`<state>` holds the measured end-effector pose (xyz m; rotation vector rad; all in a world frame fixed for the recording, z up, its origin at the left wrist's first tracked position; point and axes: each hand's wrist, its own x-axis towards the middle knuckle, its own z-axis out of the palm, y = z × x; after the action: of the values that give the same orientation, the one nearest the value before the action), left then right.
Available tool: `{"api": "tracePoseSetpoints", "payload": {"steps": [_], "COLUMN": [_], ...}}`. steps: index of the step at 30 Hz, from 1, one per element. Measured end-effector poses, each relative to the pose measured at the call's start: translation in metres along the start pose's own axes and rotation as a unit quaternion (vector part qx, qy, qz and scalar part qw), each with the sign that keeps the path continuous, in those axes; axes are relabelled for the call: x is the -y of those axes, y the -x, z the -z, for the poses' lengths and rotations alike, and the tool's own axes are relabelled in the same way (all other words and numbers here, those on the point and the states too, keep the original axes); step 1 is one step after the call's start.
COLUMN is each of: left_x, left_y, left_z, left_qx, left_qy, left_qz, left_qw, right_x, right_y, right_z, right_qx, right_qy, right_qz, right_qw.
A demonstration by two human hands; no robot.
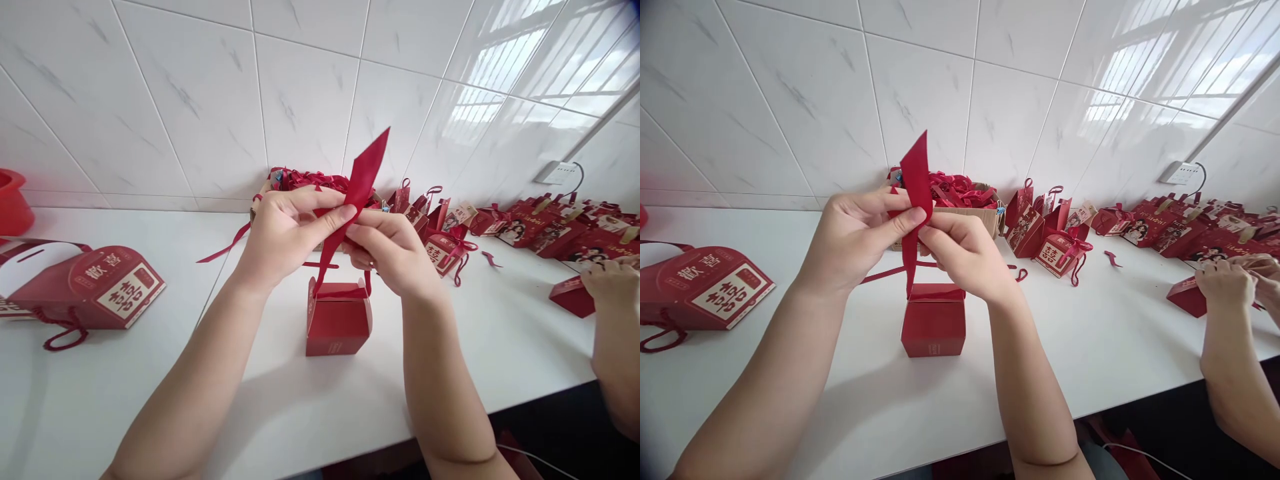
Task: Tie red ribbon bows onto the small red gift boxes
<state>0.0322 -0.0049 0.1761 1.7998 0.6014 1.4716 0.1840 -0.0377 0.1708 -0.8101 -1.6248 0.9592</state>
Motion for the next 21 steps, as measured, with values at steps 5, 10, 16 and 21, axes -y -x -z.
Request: {"api": "tracePoseSetpoints", "payload": {"steps": [5, 10, 16, 21], "left_x": [0.002, -0.002, -0.011, -0.003], "left_y": [0.002, 0.004, 0.006, 0.002], "left_z": [0.000, 0.003, 0.023, 0.020], "left_qx": [-0.023, 0.052, 0.113, 0.002], "left_qy": [-0.098, -0.183, -0.215, -0.266], "left_qz": [-0.038, -0.080, -0.048, -0.116], "left_qw": [0.994, 0.979, 0.969, 0.957], "right_x": [-0.003, -0.008, -0.007, -0.007], "right_y": [-0.002, -0.005, -0.005, -0.004], "right_z": [0.001, -0.002, 0.005, 0.009], "right_qx": [0.018, -0.019, -0.006, 0.051], "right_qy": [-0.027, -0.006, -0.041, -0.065], "right_qz": [-0.036, -0.063, -0.070, -0.091], "right_qw": [0.999, 0.998, 0.997, 0.992]}}
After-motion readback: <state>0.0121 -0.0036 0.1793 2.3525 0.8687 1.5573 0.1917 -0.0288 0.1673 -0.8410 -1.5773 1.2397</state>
